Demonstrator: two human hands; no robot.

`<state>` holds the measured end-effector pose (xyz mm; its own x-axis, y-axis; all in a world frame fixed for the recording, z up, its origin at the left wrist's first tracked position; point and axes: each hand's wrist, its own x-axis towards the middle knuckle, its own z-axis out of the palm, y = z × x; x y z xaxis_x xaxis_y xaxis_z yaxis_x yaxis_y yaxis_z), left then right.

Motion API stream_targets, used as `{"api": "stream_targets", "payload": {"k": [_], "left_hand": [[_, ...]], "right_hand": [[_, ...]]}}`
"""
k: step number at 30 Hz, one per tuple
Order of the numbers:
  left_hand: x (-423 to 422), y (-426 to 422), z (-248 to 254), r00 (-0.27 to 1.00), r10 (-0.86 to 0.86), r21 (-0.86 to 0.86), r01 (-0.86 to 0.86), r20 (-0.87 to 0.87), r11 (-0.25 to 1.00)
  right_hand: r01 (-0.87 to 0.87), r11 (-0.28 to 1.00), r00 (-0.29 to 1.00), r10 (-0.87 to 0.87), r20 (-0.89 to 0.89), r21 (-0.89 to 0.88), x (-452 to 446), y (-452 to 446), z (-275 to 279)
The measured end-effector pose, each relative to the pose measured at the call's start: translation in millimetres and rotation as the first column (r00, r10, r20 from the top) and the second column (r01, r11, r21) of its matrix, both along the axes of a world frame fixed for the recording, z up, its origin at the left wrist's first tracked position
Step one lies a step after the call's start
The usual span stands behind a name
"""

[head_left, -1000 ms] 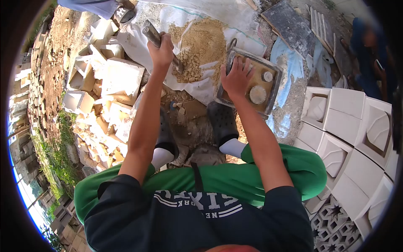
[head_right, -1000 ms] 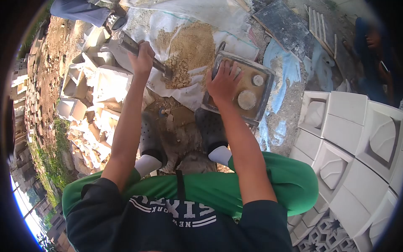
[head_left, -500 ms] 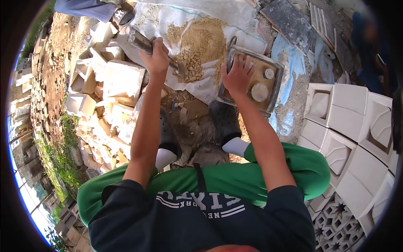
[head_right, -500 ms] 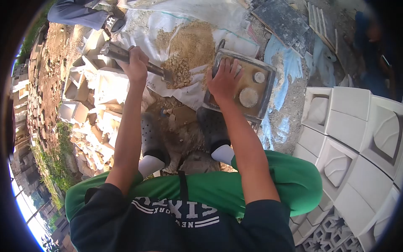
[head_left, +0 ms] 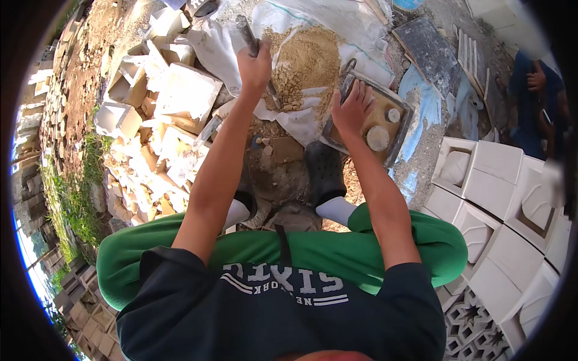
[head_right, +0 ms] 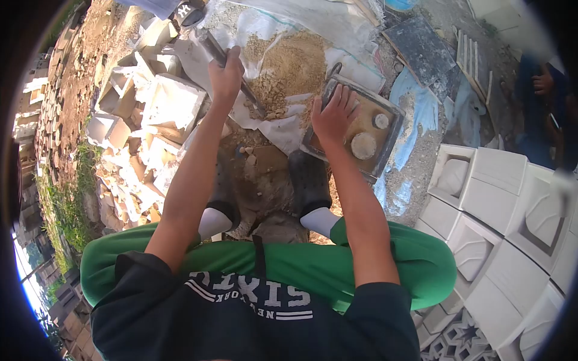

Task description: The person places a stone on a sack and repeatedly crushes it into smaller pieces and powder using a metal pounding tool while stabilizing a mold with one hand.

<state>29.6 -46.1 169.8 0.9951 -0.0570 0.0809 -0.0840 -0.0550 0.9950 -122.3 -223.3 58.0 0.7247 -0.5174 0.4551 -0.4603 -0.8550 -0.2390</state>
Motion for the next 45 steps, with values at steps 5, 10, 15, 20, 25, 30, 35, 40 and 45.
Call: {"api": "stream_targets", "payload": {"k": [5,10,15,20,25,30,35,40,45], "left_hand": [[7.7,9.1,-5.1,0.984,-0.176,0.302,0.167,0.002,0.939],[-1.9,30.3,-0.7,0.813,-0.567,0.7,0.332,0.128,0.633],[-32.5,63.7,-56.6,0.903,-0.332,0.742,0.418,-0.274,0.525],[-80.6,69.2,-148.5,0.485,-0.03,0.05,0.153,-0.874,0.987],[-112.4,58.0,-140.2,0.417,-0.043,-0.037,0.024,-0.908,0.999],[-117.3,59.1,-160.2,0.492,-0.094,-0.056,0.091,-0.865,0.994],[-117.5,62.9,-160.1,0.549,-0.078,-0.041,0.08,-0.832,0.996],[-114.6,62.3,-161.7,0.532,-0.072,-0.069,0.025,-0.844,0.997],[-114.6,69.0,-144.1,0.502,-0.032,-0.001,0.061,-0.865,0.998]], "right_hand": [[-0.501,0.597,0.859,0.259,0.441,0.626,68.1,32.8,70.6],[-0.719,0.099,0.67,0.362,0.649,0.688,117.7,88.7,144.8],[-0.585,-0.059,0.81,-0.086,0.58,0.809,137.7,98.5,133.5],[-0.701,0.042,0.703,-0.122,0.7,0.712,84.4,100.3,161.4],[-0.684,0.235,0.647,-0.241,0.723,0.69,48.7,85.2,181.1],[-0.622,0.246,0.658,-0.351,0.667,0.743,47.1,88.0,145.6],[-0.674,0.208,0.649,-0.29,0.703,0.708,58.7,110.3,133.8],[-0.727,0.086,0.663,-0.166,0.73,0.681,76.3,118.1,140.7],[-0.769,0.0,0.635,0.108,0.764,0.639,78.7,126.9,221.9]]}}
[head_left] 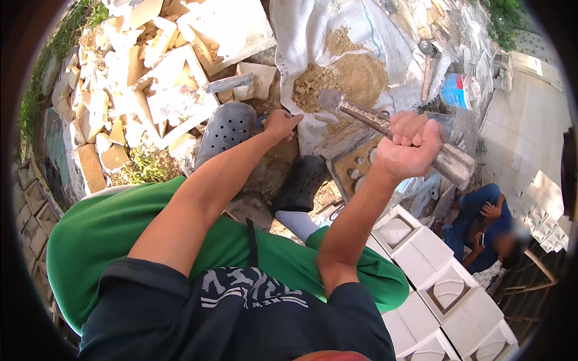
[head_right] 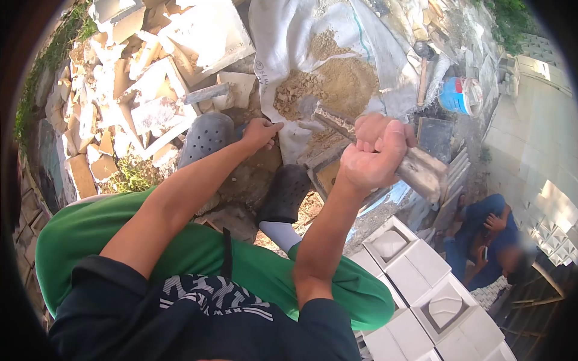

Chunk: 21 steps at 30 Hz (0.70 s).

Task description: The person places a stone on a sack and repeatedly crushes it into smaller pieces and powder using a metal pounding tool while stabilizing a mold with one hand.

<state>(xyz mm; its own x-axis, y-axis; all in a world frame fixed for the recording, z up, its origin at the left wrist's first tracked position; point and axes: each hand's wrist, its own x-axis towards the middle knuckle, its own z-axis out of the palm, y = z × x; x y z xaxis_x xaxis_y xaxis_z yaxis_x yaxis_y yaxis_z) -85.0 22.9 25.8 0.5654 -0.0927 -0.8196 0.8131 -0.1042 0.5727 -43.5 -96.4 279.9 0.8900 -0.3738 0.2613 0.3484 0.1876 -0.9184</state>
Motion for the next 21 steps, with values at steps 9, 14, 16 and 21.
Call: {"api": "stream_targets", "payload": {"k": [9,14,16,21], "left_hand": [[4.7,4.1,-7.5,0.969,0.197,0.17,-0.221,0.145,0.96],[21.1,9.4,-5.4,0.973,0.165,0.205,-0.197,0.164,0.959],[18.9,10.9,-12.5,0.972,0.076,0.236,-0.129,0.221,0.963],[25.7,30.0,11.8,0.678,-0.504,0.546,0.179,0.535,0.819]], "right_hand": [[0.187,0.98,0.979,-0.192,-0.071,-0.068,18.8,27.8,-85.1],[0.063,0.997,0.992,-0.067,-0.11,-0.035,20.9,21.1,-66.5],[0.055,0.996,0.997,-0.051,-0.061,0.067,16.0,20.4,-34.7],[-0.079,0.99,0.995,0.072,0.064,0.113,15.2,7.5,11.1]]}}
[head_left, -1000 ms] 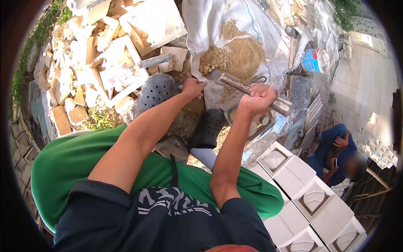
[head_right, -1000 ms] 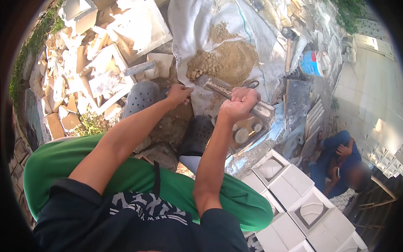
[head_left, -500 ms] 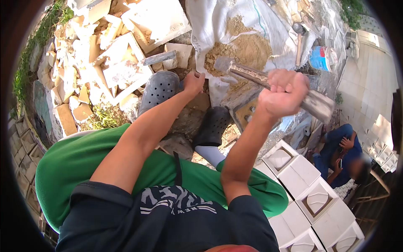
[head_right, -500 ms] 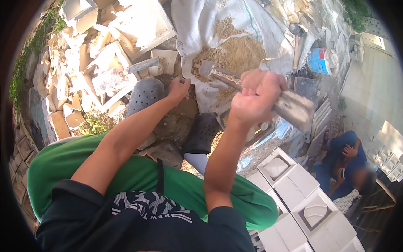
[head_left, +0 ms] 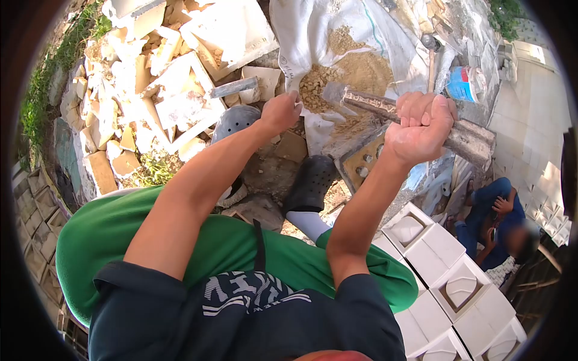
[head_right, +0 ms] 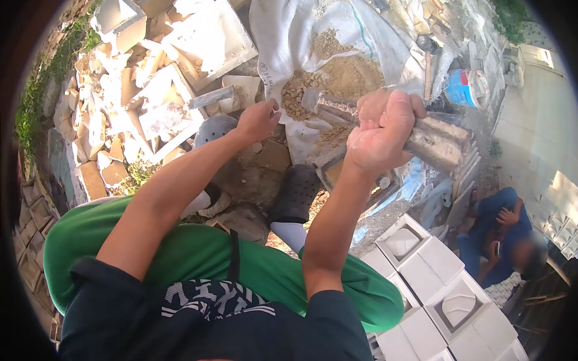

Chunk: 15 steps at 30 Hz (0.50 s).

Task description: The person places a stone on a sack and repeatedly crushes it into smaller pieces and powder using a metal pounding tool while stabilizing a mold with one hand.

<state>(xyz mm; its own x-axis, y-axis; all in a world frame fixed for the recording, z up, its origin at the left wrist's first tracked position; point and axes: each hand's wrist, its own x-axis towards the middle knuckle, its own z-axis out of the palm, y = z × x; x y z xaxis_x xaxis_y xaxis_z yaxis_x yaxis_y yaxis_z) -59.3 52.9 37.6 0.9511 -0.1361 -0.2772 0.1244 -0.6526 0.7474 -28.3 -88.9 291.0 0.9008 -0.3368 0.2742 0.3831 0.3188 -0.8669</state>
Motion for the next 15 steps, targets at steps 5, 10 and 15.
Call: {"api": "stream_targets", "payload": {"k": [5,10,15], "left_hand": [[4.5,24.6,30.5,0.755,-0.652,0.337,0.596,0.074,0.728],[-0.4,64.1,56.6,0.399,-0.869,0.377,0.787,0.293,0.489],[-3.1,54.8,49.2,0.432,-0.88,0.366,0.8,0.197,0.475]], "right_hand": [[0.163,0.983,0.978,-0.172,-0.116,-0.085,40.4,3.2,-108.5],[0.058,0.991,0.99,-0.072,-0.121,-0.119,42.7,-7.1,-81.4],[0.014,0.992,0.999,-0.018,-0.027,-0.128,25.1,-15.6,-1.2]]}}
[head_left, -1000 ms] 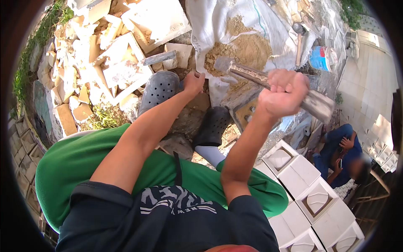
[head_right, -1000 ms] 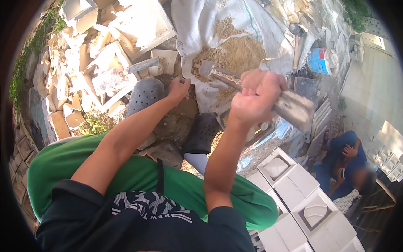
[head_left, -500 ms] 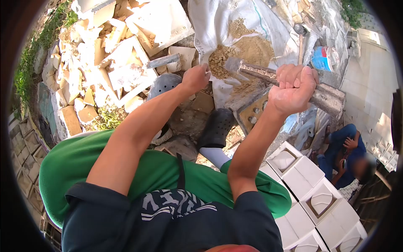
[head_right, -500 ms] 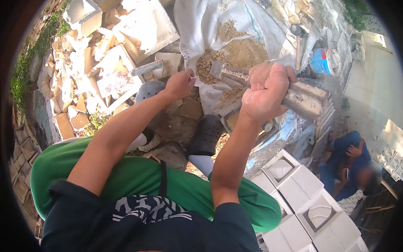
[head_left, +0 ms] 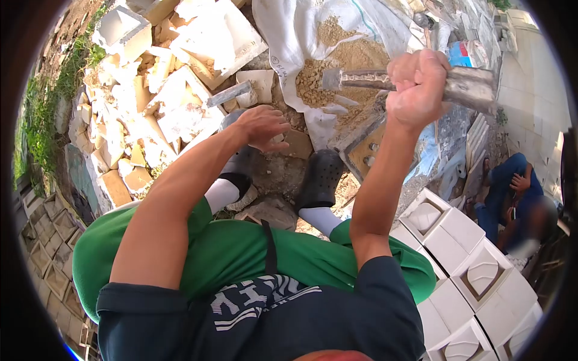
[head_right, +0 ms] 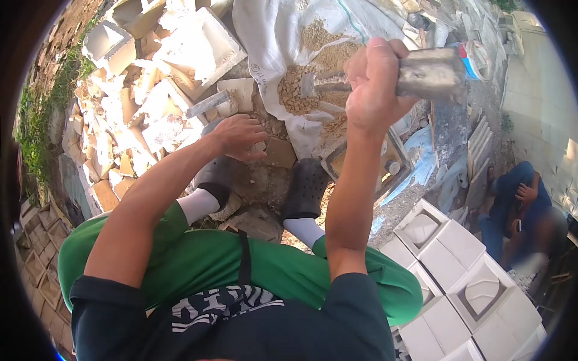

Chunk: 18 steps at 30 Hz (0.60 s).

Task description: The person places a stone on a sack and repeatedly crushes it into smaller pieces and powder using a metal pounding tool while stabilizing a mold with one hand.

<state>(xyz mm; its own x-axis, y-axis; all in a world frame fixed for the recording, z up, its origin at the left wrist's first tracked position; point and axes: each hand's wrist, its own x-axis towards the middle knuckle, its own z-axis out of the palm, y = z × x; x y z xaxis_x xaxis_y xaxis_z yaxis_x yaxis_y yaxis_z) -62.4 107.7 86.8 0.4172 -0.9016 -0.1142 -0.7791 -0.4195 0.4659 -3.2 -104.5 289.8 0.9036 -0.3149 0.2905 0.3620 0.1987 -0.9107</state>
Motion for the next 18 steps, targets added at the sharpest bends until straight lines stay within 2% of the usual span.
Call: {"api": "stream_targets", "payload": {"k": [2,3,4,5,7,8,10,12,14,16,18], "left_hand": [[3.0,-0.4,-0.4,1.0,-0.007,0.049,0.008,-0.021,0.999],[3.5,1.6,-1.0,0.996,-0.084,-0.033,0.084,-0.001,0.996],[3.0,4.4,-1.0,0.987,-0.159,-0.112,0.161,0.023,0.981],[3.7,8.4,3.4,0.986,-0.166,-0.105,0.168,0.031,0.98],[3.1,16.0,13.5,0.967,-0.249,-0.116,0.254,0.06,0.96],[6.7,15.9,13.8,0.966,-0.251,-0.113,0.257,0.064,0.96],[3.7,16.6,12.2,0.955,-0.297,0.063,0.296,0.006,0.953],[4.1,16.9,4.1,0.961,-0.272,0.006,0.272,0.038,0.962],[-1.9,16.5,-4.7,0.971,-0.232,-0.047,0.235,0.051,0.971],[-2.2,17.0,-8.1,0.967,-0.192,-0.144,0.217,0.165,0.966],[-3.6,16.1,-1.8,0.967,-0.175,-0.083,0.193,0.187,0.978]], "right_hand": [[0.024,0.998,1.0,-0.024,-0.002,0.064,0.5,-0.6,2.9],[0.051,0.991,0.999,-0.051,-0.001,0.126,2.0,-0.2,3.6],[0.063,0.997,0.998,-0.062,-0.026,0.05,5.3,1.8,-13.6],[0.075,0.997,0.996,-0.076,-0.045,-0.025,10.5,4.6,-44.7],[0.042,0.999,0.991,-0.04,-0.126,0.014,12.2,9.5,-113.5],[0.043,0.999,0.992,-0.041,-0.121,0.016,16.3,7.9,-111.7],[-0.03,0.999,0.986,0.023,-0.164,-0.036,14.8,3.6,-108.6],[-0.05,0.999,0.979,0.045,-0.2,-0.02,15.4,2.6,-82.3],[-0.043,0.999,0.991,0.039,-0.13,-0.029,8.9,2.4,-46.4],[-0.029,0.999,0.996,0.027,-0.083,-0.026,3.7,-2.8,-10.5],[-0.004,1.0,0.998,0.004,-0.061,-0.007,5.0,-4.1,-1.6]]}}
